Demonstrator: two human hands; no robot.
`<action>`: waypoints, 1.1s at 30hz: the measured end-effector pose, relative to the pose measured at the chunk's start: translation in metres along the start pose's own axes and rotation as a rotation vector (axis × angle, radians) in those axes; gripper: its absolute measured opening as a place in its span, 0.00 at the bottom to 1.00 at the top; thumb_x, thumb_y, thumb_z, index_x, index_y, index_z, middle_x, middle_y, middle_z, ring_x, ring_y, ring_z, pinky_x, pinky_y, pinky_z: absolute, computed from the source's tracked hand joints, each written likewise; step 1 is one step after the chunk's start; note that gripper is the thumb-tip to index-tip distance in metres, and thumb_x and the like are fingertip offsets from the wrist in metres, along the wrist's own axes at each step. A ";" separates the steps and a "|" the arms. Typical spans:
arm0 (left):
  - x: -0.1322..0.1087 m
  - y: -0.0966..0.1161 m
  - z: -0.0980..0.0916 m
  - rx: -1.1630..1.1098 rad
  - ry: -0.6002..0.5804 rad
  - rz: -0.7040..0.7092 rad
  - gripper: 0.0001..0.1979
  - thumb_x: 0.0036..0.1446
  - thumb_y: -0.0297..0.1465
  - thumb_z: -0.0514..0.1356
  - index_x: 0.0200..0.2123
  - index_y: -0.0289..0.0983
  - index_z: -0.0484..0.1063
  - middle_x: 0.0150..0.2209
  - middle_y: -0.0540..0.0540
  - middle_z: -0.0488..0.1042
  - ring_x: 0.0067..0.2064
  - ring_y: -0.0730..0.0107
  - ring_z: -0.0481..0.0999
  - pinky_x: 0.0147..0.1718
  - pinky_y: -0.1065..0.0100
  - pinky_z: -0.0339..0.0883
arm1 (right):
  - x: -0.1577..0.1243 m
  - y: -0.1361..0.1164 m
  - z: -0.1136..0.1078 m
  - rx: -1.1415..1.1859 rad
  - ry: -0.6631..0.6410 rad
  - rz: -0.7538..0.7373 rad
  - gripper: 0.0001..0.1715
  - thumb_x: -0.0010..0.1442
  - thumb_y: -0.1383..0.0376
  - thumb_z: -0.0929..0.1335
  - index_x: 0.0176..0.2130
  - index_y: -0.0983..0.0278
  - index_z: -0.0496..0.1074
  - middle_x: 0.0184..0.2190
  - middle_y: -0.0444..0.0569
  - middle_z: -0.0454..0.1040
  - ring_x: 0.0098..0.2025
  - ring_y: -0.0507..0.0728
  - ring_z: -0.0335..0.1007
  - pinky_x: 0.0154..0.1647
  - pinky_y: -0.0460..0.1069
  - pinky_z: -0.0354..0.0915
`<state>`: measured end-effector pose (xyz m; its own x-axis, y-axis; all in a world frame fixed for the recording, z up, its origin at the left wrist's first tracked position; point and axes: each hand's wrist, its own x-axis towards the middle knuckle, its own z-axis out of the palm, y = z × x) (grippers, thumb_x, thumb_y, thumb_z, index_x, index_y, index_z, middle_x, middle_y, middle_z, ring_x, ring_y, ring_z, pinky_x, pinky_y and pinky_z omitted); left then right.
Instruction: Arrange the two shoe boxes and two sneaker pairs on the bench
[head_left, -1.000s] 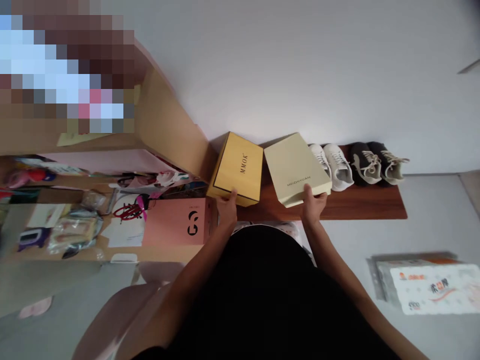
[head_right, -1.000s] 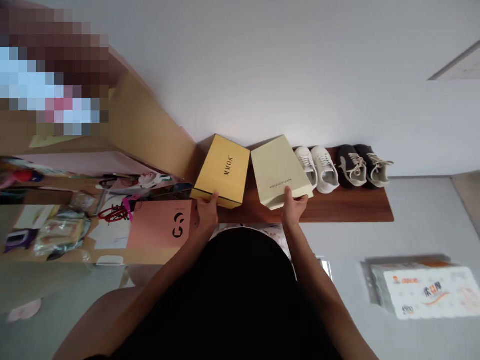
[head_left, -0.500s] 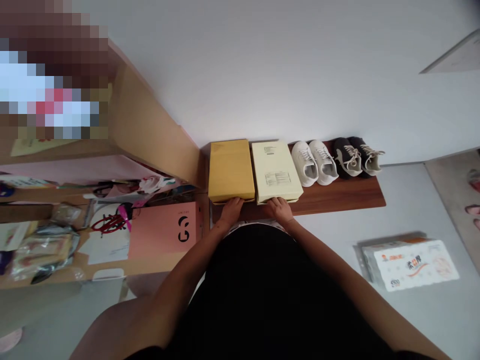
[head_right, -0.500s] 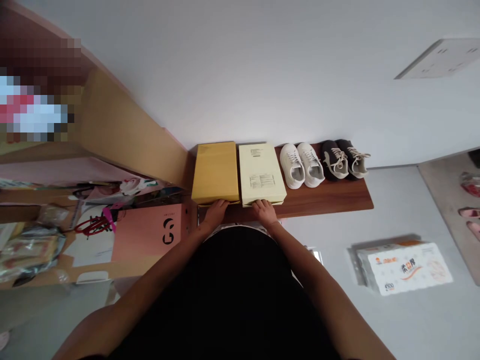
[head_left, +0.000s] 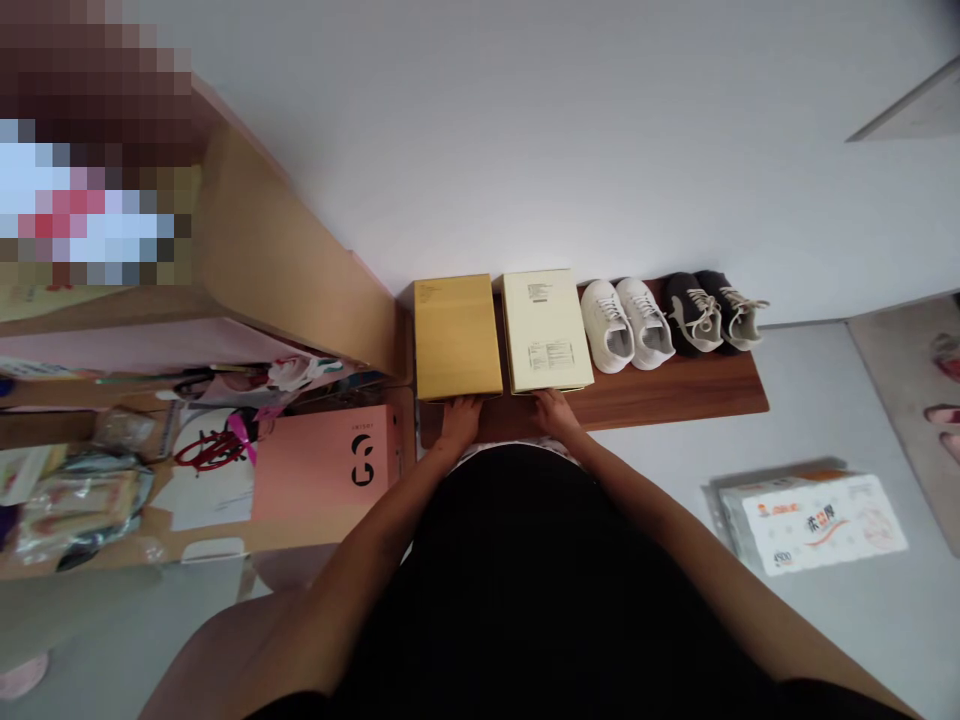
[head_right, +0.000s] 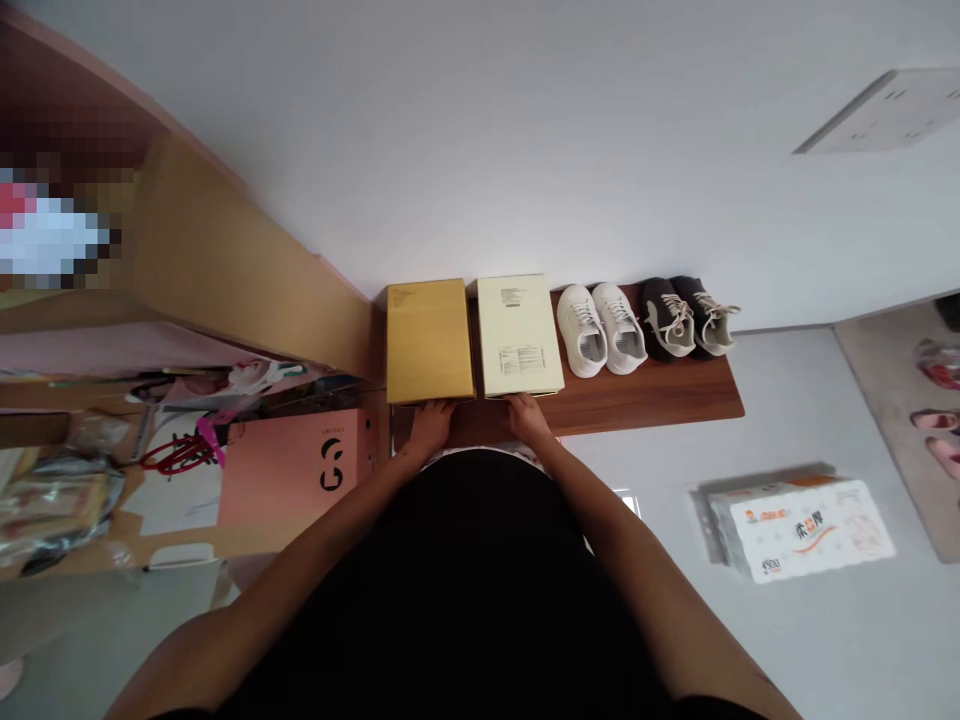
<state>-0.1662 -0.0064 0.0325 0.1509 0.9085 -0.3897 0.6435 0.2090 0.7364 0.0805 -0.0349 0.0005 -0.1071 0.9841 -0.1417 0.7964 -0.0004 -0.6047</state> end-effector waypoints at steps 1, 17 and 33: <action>-0.003 0.001 -0.001 0.044 -0.015 -0.007 0.21 0.57 0.17 0.55 0.47 0.41 0.78 0.56 0.34 0.73 0.68 0.47 0.61 0.71 0.45 0.40 | -0.003 -0.001 -0.001 0.076 0.051 0.026 0.21 0.62 0.72 0.63 0.51 0.66 0.76 0.49 0.60 0.76 0.54 0.65 0.68 0.62 0.61 0.63; 0.026 0.171 0.104 -0.450 -0.205 0.069 0.12 0.50 0.23 0.69 0.39 0.39 0.80 0.43 0.41 0.78 0.51 0.55 0.76 0.63 0.59 0.62 | -0.003 0.105 -0.158 0.139 0.390 0.445 0.24 0.61 0.69 0.65 0.56 0.68 0.71 0.59 0.65 0.70 0.66 0.68 0.60 0.69 0.64 0.55; 0.134 0.246 0.225 -0.610 0.119 -0.242 0.12 0.48 0.22 0.71 0.37 0.37 0.79 0.44 0.41 0.81 0.59 0.53 0.74 0.60 0.61 0.65 | 0.058 0.210 -0.239 0.051 0.081 0.656 0.10 0.65 0.63 0.60 0.34 0.62 0.68 0.31 0.51 0.73 0.39 0.59 0.68 0.44 0.50 0.64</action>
<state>0.1809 0.0857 0.0369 -0.0514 0.8367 -0.5453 0.1040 0.5475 0.8303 0.3844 0.0645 0.0527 0.4374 0.7872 -0.4347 0.6520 -0.6106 -0.4496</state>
